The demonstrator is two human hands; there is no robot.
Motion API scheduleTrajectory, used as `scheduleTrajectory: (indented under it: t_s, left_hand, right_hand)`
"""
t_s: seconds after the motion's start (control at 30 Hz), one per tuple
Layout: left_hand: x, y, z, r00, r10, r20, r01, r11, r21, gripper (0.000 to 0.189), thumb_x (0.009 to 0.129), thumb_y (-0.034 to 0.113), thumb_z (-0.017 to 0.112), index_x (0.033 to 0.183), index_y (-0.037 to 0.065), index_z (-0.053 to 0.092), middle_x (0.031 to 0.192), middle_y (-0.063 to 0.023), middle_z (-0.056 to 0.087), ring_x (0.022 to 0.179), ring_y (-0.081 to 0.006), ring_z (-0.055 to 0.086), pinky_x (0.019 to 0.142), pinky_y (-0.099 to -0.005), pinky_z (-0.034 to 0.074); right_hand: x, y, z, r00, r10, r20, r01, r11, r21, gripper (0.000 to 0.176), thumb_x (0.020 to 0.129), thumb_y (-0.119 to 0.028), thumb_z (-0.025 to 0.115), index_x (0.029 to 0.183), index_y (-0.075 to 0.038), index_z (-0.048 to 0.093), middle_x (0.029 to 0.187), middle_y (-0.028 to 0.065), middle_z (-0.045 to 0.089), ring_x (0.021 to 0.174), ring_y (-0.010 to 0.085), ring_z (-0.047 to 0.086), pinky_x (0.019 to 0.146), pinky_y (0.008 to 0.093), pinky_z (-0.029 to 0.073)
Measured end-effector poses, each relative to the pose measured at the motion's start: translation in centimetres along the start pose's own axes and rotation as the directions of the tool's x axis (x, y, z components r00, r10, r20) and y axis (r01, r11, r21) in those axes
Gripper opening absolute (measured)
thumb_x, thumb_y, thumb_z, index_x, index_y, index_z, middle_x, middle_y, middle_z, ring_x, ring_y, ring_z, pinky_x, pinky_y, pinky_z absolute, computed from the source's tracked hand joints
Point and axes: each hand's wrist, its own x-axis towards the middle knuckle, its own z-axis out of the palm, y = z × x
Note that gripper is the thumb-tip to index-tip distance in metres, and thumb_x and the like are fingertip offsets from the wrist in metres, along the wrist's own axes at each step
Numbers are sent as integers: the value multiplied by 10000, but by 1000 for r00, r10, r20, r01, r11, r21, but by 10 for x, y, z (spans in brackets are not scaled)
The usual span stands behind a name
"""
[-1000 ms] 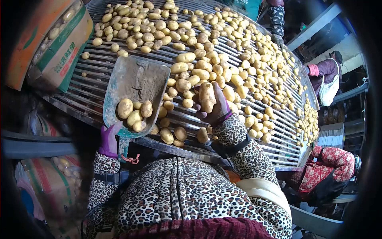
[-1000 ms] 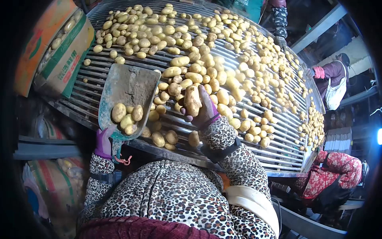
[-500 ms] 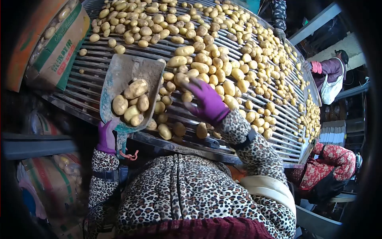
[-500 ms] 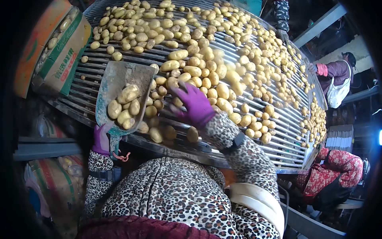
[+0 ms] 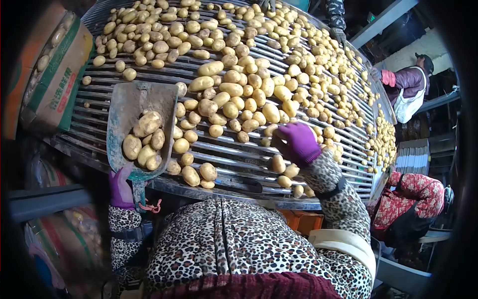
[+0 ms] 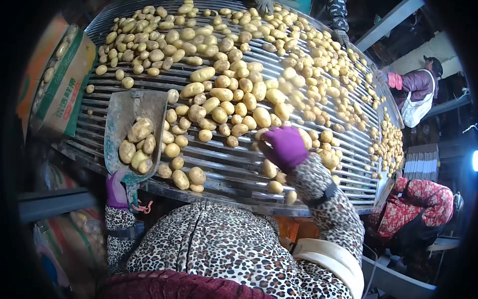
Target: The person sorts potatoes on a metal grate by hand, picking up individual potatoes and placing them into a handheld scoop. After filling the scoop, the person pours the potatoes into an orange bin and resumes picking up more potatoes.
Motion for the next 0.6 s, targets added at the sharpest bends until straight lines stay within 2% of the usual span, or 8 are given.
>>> scheduleTrajectory:
  t_s: [0.03, 0.1, 0.13, 0.23, 0.27, 0.43, 0.5, 0.6]
  left_hand:
    - [-1, 1, 3, 1000, 6, 0, -6, 1000, -27, 430, 866, 134, 560, 1281, 28, 518, 1129, -123, 624, 912, -253, 664, 667, -366, 588]
    - [-5, 6, 8, 1000, 21, -3, -21, 997, -76, 433, 864, 123, 559, 1283, 25, 517, 1133, -124, 623, 916, -255, 664, 682, -366, 589]
    - [-8, 12, 9, 1000, -7, 20, 9, 995, -96, 415, 851, 85, 610, 1259, 28, 552, 1156, -92, 616, 1016, -201, 610, 849, -349, 518]
    - [-2, 1, -3, 999, -34, 9, 35, 994, -103, 416, 853, 99, 600, 1261, 34, 551, 1156, -89, 614, 1023, -202, 605, 843, -359, 523]
    - [0, -6, -1, 998, 20, -54, -26, 994, -104, 392, 856, 121, 564, 1235, 22, 553, 1066, -113, 642, 833, -258, 670, 615, -380, 588]
    - [-10, 7, 11, 999, 10, -43, -15, 992, -122, 421, 857, 104, 574, 1270, 33, 537, 1135, -103, 617, 972, -234, 630, 768, -381, 559]
    - [-14, 16, 19, 1000, 1, -15, -3, 988, -153, 423, 857, 100, 581, 1273, 36, 535, 1147, -97, 609, 1001, -219, 616, 815, -371, 545]
    - [-20, 29, 28, 998, -58, 1, 58, 993, -101, 410, 854, 96, 590, 1255, 25, 538, 1136, -96, 608, 994, -219, 620, 795, -359, 554]
  right_hand:
    - [19, -19, -4, 983, -67, -172, 86, 991, 105, 190, 828, -294, 660, 959, -157, 664, 816, 66, 607, 795, 295, 603, 708, 430, 462]
    - [66, -46, 6, 965, -159, -209, 184, 977, 106, 292, 818, -266, 681, 1084, -158, 631, 925, 70, 624, 865, 303, 616, 700, 417, 481]
    - [87, -62, 4, 964, -203, -170, 229, 961, 152, 338, 822, -276, 671, 1134, -164, 610, 1004, 75, 620, 921, 308, 613, 722, 427, 487]
    - [126, -95, 30, 955, -255, -150, 256, 967, -14, 443, 838, -278, 637, 1264, -196, 549, 1271, 132, 544, 1069, 319, 581, 853, 454, 475]
    - [130, -96, 46, 945, -282, -166, 273, 959, -72, 454, 838, -273, 635, 1277, -203, 544, 1294, 143, 529, 1094, 322, 570, 871, 469, 468]
    - [86, -85, 59, 827, -444, -345, 430, 895, -120, 487, 813, -230, 629, 1291, -207, 538, 1343, 155, 487, 1175, 350, 515, 965, 558, 415]
    - [47, -73, 52, 850, -510, -135, 466, 846, -260, 520, 795, -251, 644, 1299, -208, 527, 1373, 141, 473, 1275, 375, 443, 1024, 584, 364]
    - [0, -57, 60, 924, -383, -19, 380, 920, -93, 578, 775, -314, 665, 1325, -227, 510, 1380, 145, 468, 1307, 386, 409, 1035, 569, 359]
